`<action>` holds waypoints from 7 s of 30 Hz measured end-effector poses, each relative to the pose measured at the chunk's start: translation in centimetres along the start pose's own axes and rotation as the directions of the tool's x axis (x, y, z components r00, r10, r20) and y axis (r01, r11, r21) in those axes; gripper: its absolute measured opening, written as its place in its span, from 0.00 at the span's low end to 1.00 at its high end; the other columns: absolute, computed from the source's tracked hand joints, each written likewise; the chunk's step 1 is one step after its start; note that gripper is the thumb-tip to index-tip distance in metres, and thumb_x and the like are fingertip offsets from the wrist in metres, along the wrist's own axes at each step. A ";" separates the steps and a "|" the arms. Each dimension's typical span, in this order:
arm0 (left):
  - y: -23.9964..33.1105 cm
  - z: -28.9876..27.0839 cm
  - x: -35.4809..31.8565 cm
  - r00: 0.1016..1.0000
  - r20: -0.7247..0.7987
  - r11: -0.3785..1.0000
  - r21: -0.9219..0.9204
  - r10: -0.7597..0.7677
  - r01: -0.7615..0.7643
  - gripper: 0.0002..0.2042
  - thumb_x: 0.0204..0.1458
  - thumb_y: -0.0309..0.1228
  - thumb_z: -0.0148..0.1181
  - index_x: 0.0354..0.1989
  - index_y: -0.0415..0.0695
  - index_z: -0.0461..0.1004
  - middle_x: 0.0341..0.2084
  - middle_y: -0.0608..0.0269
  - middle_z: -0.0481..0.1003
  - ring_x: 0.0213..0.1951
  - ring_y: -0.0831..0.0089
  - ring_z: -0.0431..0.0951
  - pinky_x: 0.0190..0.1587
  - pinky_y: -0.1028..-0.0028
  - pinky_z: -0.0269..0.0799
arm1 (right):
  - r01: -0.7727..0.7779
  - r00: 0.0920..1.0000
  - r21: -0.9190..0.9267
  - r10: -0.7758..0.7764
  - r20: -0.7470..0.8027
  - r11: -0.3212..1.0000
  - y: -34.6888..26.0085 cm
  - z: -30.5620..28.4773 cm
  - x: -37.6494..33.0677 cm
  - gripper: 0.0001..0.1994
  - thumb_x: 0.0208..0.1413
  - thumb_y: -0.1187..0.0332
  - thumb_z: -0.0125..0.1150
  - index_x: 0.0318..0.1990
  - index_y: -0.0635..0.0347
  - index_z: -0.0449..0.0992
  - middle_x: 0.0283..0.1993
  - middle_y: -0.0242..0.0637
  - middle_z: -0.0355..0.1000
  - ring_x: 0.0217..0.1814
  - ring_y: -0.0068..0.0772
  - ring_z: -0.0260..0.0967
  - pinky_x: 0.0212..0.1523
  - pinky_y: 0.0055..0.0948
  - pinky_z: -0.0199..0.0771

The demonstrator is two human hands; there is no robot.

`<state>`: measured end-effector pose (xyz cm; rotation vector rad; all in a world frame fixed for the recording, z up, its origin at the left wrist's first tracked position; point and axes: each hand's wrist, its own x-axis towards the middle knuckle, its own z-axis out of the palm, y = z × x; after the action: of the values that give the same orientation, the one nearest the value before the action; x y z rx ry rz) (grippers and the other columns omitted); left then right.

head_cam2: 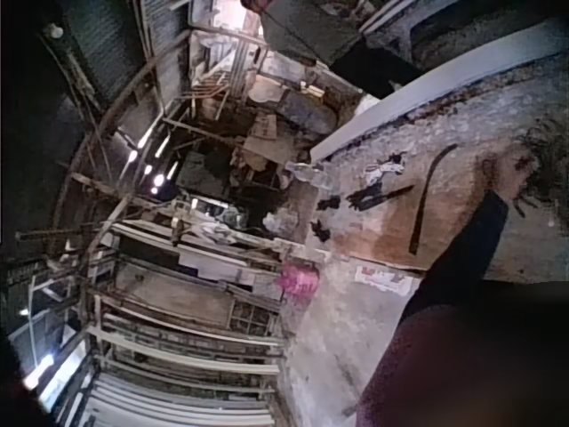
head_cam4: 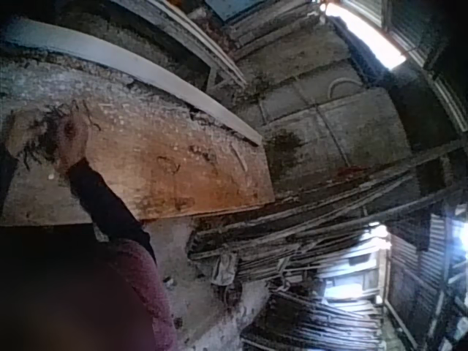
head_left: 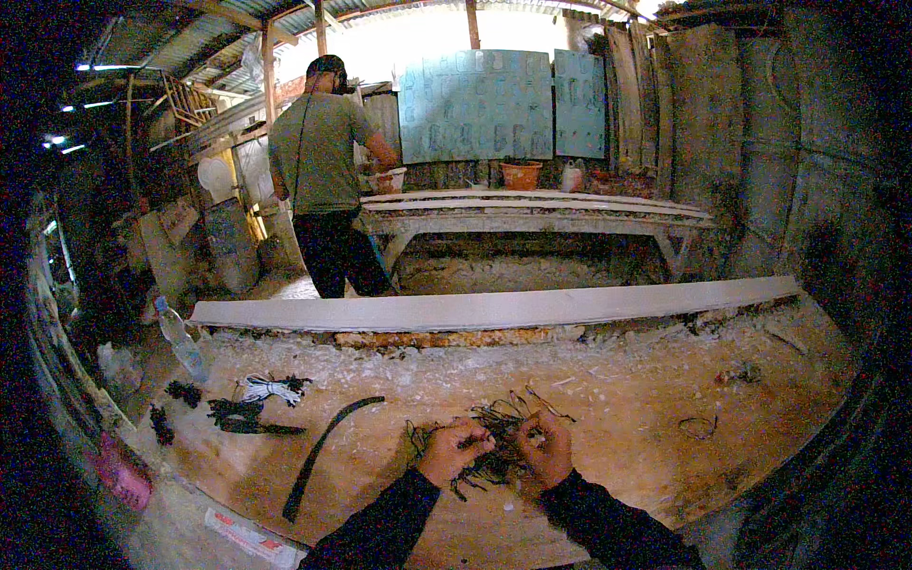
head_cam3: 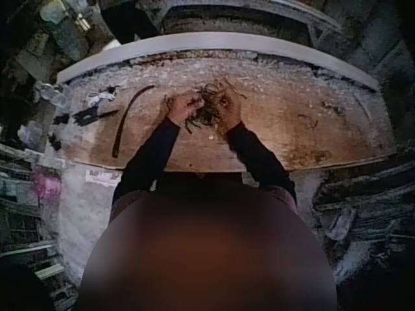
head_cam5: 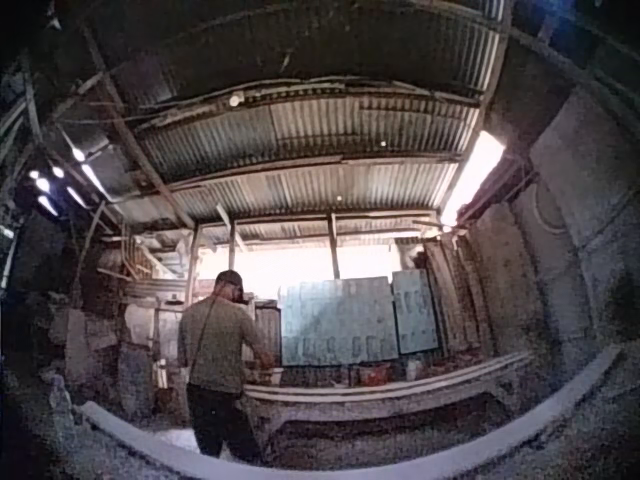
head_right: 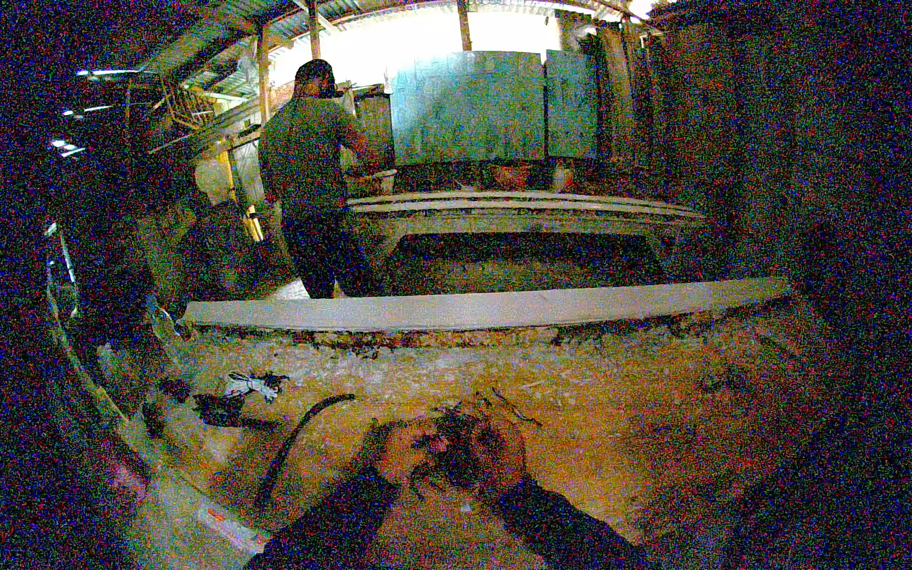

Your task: The person sorts and organizes a bundle of black cables on a wooden workbench, separating and aligning them by hand. Another person in the background moves around the workshop and handles items on a separate table.

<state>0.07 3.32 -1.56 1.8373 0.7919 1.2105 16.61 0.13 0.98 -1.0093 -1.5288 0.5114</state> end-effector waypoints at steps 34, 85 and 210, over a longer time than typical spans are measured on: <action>-1.6 -1.2 0.5 0.864 -0.503 0.989 0.130 0.007 0.068 0.06 0.34 0.19 0.57 0.20 0.41 0.66 0.16 0.70 0.64 0.21 0.82 0.63 0.25 0.83 0.60 | 0.337 0.746 0.099 -0.330 0.579 0.936 0.6 1.4 -0.5 0.09 0.39 0.70 0.59 0.32 0.53 0.74 0.44 0.35 0.65 0.50 0.40 0.57 0.51 0.37 0.54; 2.8 2.4 -2.2 0.802 0.543 0.743 -0.424 -0.249 0.517 0.06 0.49 0.34 0.49 0.30 0.46 0.66 0.18 0.75 0.62 0.19 0.88 0.60 0.17 0.86 0.55 | -0.230 0.973 0.250 0.228 0.037 0.941 1.1 -0.5 1.3 0.06 0.45 0.76 0.52 0.32 0.59 0.73 0.20 0.26 0.60 0.27 0.16 0.58 0.29 0.18 0.61; 1.2 -1.9 -1.5 0.926 0.056 0.824 -0.438 -0.375 0.360 0.08 0.48 0.35 0.50 0.30 0.42 0.67 0.18 0.69 0.67 0.19 0.83 0.68 0.18 0.84 0.66 | -0.395 0.915 0.652 0.343 0.214 0.647 -0.7 4.5 -0.5 0.07 0.43 0.77 0.55 0.29 0.58 0.64 0.25 0.28 0.63 0.26 0.20 0.61 0.28 0.19 0.63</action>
<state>-2.18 1.98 -0.71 1.2268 0.7698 1.0612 12.13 0.29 0.18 -0.6993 -1.0254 1.3172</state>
